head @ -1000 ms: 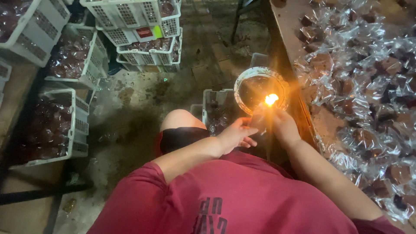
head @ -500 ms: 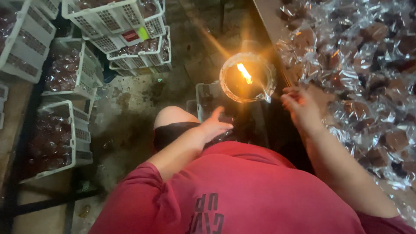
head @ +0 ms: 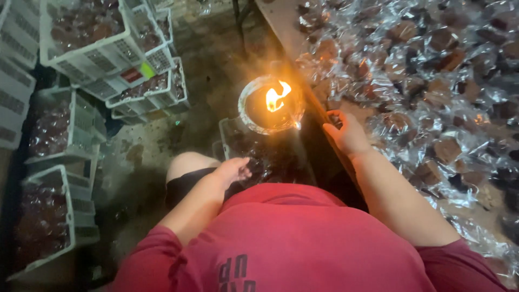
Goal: Sealing small plastic bags containing food items by melting the edges over a candle flame.
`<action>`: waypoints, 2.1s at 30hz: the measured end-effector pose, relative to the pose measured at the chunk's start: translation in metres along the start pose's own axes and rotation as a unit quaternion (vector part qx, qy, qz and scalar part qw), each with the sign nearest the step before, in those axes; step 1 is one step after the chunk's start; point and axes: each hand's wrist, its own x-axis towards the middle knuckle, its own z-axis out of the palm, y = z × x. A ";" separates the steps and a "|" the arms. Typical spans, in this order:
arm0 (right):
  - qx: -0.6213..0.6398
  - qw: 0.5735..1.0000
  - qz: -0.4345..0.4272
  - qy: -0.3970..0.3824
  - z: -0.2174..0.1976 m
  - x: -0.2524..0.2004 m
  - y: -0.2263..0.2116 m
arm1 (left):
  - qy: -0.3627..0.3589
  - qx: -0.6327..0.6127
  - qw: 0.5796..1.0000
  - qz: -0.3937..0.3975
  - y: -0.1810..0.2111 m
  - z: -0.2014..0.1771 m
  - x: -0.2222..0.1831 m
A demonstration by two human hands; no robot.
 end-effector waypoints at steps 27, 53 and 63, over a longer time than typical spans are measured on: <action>0.077 0.992 0.053 -0.083 -0.054 -0.032 -0.081 | -0.396 0.192 0.885 0.151 0.224 0.072 -0.279; -0.026 0.958 0.271 0.091 -0.256 0.105 -0.029 | 0.328 0.727 0.602 0.034 -0.108 -0.126 -0.170; -0.151 0.903 0.402 -0.026 -0.220 0.195 -0.019 | 0.555 0.495 0.606 0.282 -0.165 -0.142 -0.174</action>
